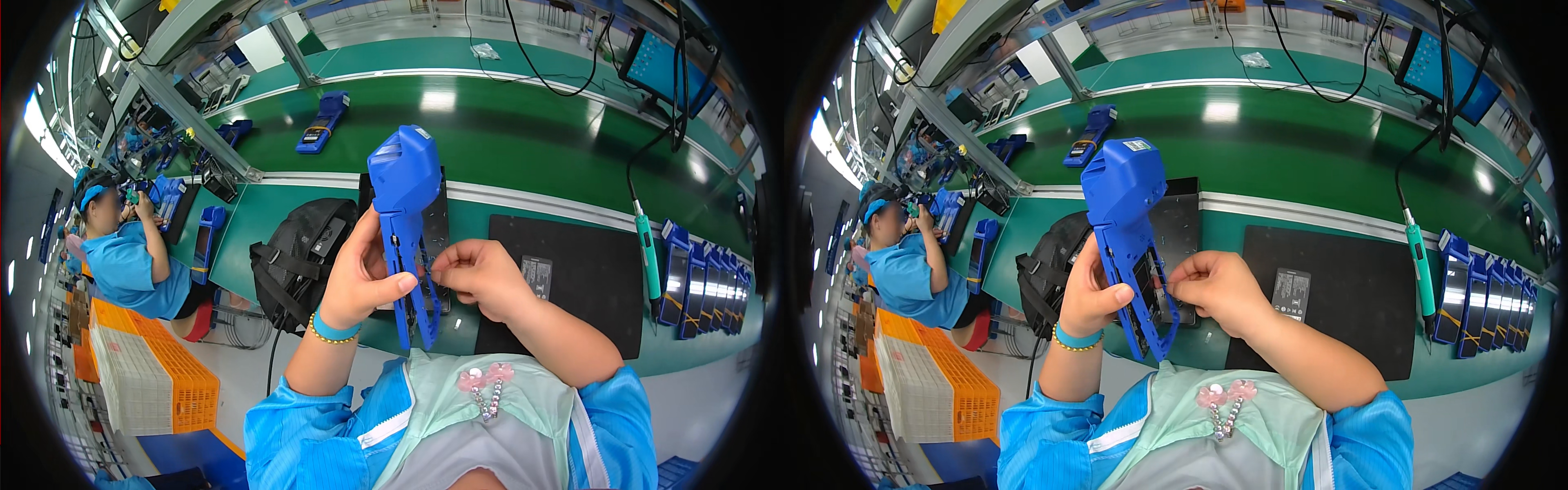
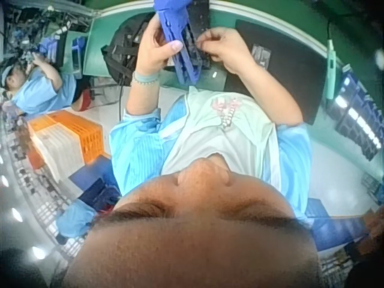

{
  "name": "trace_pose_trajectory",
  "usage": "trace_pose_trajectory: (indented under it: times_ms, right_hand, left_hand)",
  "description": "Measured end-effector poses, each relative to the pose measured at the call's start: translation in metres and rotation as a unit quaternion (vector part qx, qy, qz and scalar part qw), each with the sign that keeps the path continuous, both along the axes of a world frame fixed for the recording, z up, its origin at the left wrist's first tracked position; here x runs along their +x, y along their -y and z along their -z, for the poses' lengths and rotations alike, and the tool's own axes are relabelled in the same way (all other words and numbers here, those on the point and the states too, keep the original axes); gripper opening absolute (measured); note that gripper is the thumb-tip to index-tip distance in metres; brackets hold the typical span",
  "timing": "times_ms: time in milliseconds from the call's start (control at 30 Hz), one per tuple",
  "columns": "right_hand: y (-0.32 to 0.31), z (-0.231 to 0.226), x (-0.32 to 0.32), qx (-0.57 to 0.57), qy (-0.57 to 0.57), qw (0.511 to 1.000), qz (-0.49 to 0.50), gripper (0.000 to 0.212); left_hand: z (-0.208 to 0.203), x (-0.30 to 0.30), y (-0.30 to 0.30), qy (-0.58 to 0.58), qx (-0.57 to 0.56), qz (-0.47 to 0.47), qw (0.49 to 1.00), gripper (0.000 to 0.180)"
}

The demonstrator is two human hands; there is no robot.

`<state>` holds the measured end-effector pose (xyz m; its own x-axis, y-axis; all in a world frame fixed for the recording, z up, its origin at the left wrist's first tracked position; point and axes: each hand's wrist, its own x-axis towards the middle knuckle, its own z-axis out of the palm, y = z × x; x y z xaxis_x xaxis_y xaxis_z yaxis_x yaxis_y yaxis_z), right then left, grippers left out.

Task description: The person assembles electronic handheld devices by inserting batteries and other components from a component tray into the device, then securing them with screws using an electric screwdriver.

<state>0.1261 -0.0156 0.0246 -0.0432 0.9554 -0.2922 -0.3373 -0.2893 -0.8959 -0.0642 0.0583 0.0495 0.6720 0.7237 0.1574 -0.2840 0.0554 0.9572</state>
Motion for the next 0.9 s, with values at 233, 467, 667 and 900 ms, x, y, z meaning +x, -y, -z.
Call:
trace_pose_trajectory:
  times_ms: [233, 467, 667, 900]
  right_hand:
    - [0.001, 0.003, -0.002, 0.037, 0.066, 0.997, 0.009, 0.014]
    - [0.001, 0.009, 0.001, 0.025, 0.028, 0.999, 0.013, 0.015]
    - [-0.002, 0.003, 0.003, -0.03, -0.1, 0.994, 0.006, 0.008]
    - [-0.006, 0.004, 0.011, -0.083, -0.152, 0.983, -0.054, 0.008]
  left_hand:
    - [-0.003, 0.002, 0.003, -0.013, 0.01, -0.009, 1.0, 0.102]
    - [-0.004, 0.004, 0.006, -0.008, 0.02, -0.019, 1.0, 0.102]
    - [0.009, -0.003, -0.001, 0.015, -0.024, 0.002, 1.0, 0.094]
    - [0.017, -0.012, -0.011, 0.037, -0.031, 0.051, 0.998, 0.09]
